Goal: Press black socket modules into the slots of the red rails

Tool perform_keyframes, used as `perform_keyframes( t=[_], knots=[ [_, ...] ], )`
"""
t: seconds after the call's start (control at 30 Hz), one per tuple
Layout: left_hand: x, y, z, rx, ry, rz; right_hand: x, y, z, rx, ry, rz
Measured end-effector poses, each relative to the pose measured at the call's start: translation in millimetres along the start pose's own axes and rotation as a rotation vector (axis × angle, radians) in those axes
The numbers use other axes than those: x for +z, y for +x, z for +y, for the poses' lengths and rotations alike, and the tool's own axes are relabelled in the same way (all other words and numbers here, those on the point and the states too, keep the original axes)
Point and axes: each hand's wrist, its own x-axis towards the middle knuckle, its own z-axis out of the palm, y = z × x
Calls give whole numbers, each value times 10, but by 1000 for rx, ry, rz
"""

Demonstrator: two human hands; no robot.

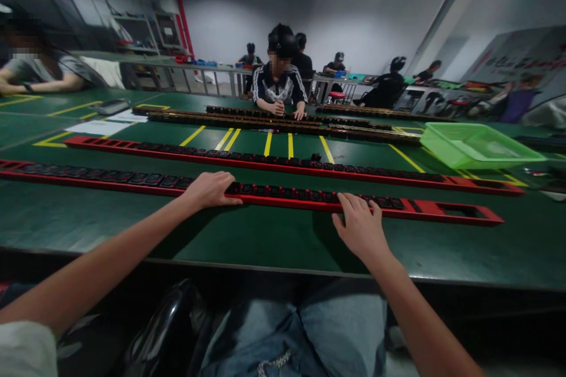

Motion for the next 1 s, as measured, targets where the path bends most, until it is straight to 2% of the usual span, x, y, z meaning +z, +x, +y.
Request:
perform_keyframes(
  t=[0.17,0.37,0.43,0.63,0.8,1.0],
  knots=[
    [-30,188,303,36,-41,-5,-7,-117,315,57,-23,16],
    [-262,442,336,144,-54,-207,-20,-177,247,85,-23,14],
    [-299,525,338,194,-88,-233,-20,-173,234,102,-15,26],
    [-176,607,201,290,-257,-203,-6,-168,257,94,-9,8],
    [-113,622,29,284,-447,-279,24,-171,264,95,-21,-4],
    [-42,595,-141,244,-557,-234,7,-175,271,96,-41,-25]
  ],
)
